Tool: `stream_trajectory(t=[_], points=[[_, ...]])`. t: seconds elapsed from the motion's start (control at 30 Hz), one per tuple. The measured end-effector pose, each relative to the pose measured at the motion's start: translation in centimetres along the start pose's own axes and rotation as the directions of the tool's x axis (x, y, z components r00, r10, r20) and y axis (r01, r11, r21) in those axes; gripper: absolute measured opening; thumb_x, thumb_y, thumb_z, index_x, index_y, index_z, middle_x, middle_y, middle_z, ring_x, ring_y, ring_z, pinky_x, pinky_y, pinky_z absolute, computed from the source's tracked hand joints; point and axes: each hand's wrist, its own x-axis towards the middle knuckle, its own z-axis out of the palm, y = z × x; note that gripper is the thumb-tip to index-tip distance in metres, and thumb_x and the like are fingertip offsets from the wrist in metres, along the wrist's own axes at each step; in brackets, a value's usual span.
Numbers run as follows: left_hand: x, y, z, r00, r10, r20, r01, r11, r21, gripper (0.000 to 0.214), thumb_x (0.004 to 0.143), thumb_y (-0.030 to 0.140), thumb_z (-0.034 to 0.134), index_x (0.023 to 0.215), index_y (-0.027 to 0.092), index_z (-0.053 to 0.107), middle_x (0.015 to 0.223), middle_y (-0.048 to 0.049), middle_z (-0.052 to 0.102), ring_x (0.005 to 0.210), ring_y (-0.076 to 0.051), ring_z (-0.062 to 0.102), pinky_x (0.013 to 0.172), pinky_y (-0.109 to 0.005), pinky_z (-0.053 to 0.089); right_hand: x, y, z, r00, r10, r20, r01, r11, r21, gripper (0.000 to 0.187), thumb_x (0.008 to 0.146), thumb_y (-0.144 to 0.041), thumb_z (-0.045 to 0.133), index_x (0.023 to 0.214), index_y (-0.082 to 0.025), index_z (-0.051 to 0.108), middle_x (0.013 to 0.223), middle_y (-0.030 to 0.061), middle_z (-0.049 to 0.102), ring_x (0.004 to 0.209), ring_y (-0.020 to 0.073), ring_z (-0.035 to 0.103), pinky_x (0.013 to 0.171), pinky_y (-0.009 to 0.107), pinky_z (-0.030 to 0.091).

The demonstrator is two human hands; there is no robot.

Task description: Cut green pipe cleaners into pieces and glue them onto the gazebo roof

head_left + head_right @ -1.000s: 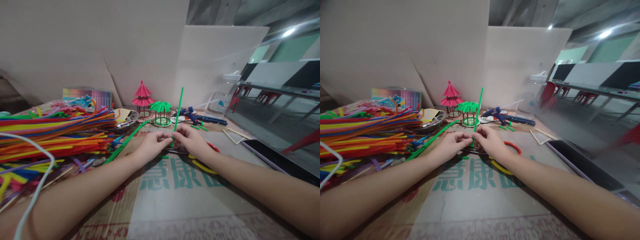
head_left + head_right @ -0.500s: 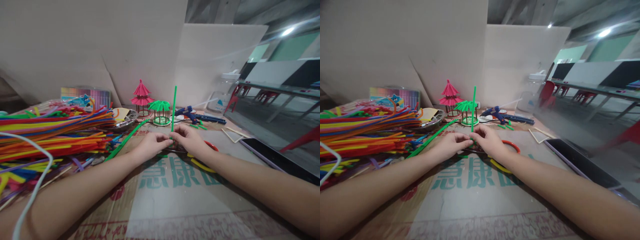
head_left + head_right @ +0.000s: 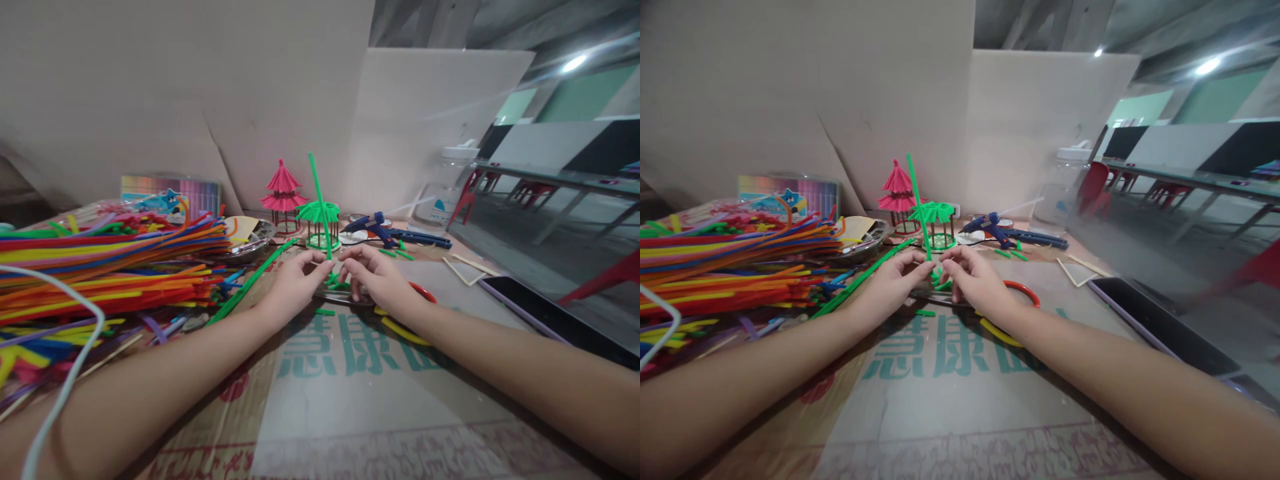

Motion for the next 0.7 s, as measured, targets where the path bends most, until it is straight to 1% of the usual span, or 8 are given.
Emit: stream_trajectory(t=[0.03, 0.07, 0.17, 0.27, 0.33, 0.43, 0.5, 0.7], points=[[0.0, 0.1, -0.1, 1.0, -0.003, 0.009, 0.003, 1.0, 0.01, 0.023, 0.081, 0.037, 0.059, 0.077, 0.015, 0.063, 0.079, -0.003, 0.065, 0.077, -0.017, 0.058, 0.071, -0.026, 0.046, 0.0, 0.0, 0.0, 1.0, -0.012, -0.02, 0.011, 0.999, -0.035, 0.024, 0.085, -0.042, 0.055, 0.097, -0.021, 0.053, 0.07, -0.0053, 0.055, 0.039, 0.0059, 0.045, 0.037, 0.02, 0.036], [0.0, 0.2, -0.1, 1.0, -0.011, 0.025, 0.011, 1.0, 0.012, 0.024, 0.081, 0.038, 0.06, 0.078, 0.015, 0.065, 0.08, -0.0032, 0.066, 0.078, -0.018, 0.058, 0.072, -0.026, 0.046, 0.1, 0.1, -0.1, 0.999, -0.031, -0.039, 0.028, 0.997, -0.073, 0.023, 0.085, -0.041, 0.056, 0.096, -0.021, 0.055, 0.068, -0.0054, 0.054, 0.041, 0.0059, 0.044, 0.037, 0.02, 0.034], [0.0, 0.1, -0.1, 0.994, -0.058, 0.093, 0.058, 0.998, 0.0, 0.029, 0.08, 0.042, 0.06, 0.081, 0.014, 0.07, 0.078, -0.0035, 0.068, 0.074, -0.018, 0.059, 0.069, -0.027, 0.047, 0.2, 0.2, -0.2, 0.996, -0.076, -0.047, 0.068, 0.986, -0.15, 0.023, 0.083, -0.039, 0.059, 0.097, -0.02, 0.059, 0.073, -0.0027, 0.058, 0.053, 0.0083, 0.048, 0.046, 0.021, 0.038], [0.0, -0.4, 0.0, 0.988, -0.071, 0.139, 0.074, 0.997, -0.015, 0.032, 0.079, 0.043, 0.061, 0.083, 0.014, 0.071, 0.078, -0.004, 0.07, 0.07, -0.017, 0.06, 0.064, -0.026, 0.045, 0.2, 0.2, -0.3, 0.995, -0.09, -0.049, 0.079, 0.978, -0.193, 0.024, 0.082, -0.039, 0.059, 0.098, -0.02, 0.06, 0.079, -0.0006, 0.061, 0.061, 0.0108, 0.051, 0.053, 0.023, 0.041], [-0.1, -0.7, 0.2, 0.983, -0.077, 0.166, 0.08, 0.997, -0.011, 0.03, 0.079, 0.042, 0.061, 0.084, 0.014, 0.072, 0.079, -0.0037, 0.071, 0.07, -0.017, 0.061, 0.062, -0.025, 0.044, 0.1, 0.1, -0.3, 0.994, -0.1, -0.047, 0.088, 0.972, -0.219, 0.022, 0.082, -0.038, 0.059, 0.094, -0.02, 0.059, 0.08, -0.0005, 0.061, 0.064, 0.0115, 0.052, 0.055, 0.024, 0.041], [-0.2, -1.0, 0.3, 0.977, -0.098, 0.188, 0.099, 0.995, 0.0, 0.028, 0.079, 0.039, 0.061, 0.084, 0.015, 0.073, 0.077, -0.0028, 0.071, 0.068, -0.016, 0.061, 0.06, -0.024, 0.043, 0.1, -0.1, -0.3, 0.992, -0.121, -0.037, 0.107, 0.959, -0.262, 0.017, 0.082, -0.036, 0.058, 0.084, -0.02, 0.057, 0.075, -0.002, 0.058, 0.064, 0.0113, 0.05, 0.057, 0.024, 0.04], [-0.1, -1.1, 0.4, 0.975, -0.102, 0.2, 0.106, 0.994, -0.013, 0.028, 0.079, 0.038, 0.061, 0.086, 0.014, 0.073, 0.077, -0.0027, 0.071, 0.067, -0.016, 0.061, 0.06, -0.024, 0.042, 0.1, -0.2, -0.2, 0.992, -0.121, -0.038, 0.107, 0.959, -0.264, 0.015, 0.082, -0.035, 0.058, 0.08, -0.02, 0.055, 0.071, -0.0031, 0.054, 0.062, 0.0108, 0.048, 0.057, 0.025, 0.039], [0.3, -1.6, 0.3, 0.964, -0.113, 0.24, 0.135, 0.988, -0.076, 0.027, 0.077, 0.037, 0.064, 0.089, 0.014, 0.071, 0.077, -0.0031, 0.071, 0.064, -0.014, 0.059, 0.056, -0.023, 0.04, 0.2, 0.0, -0.1, 0.995, -0.095, -0.028, 0.087, 0.976, -0.197, 0.016, 0.082, -0.035, 0.056, 0.08, -0.021, 0.049, 0.071, -0.0041, 0.048, 0.06, 0.0106, 0.045, 0.056, 0.025, 0.038]])
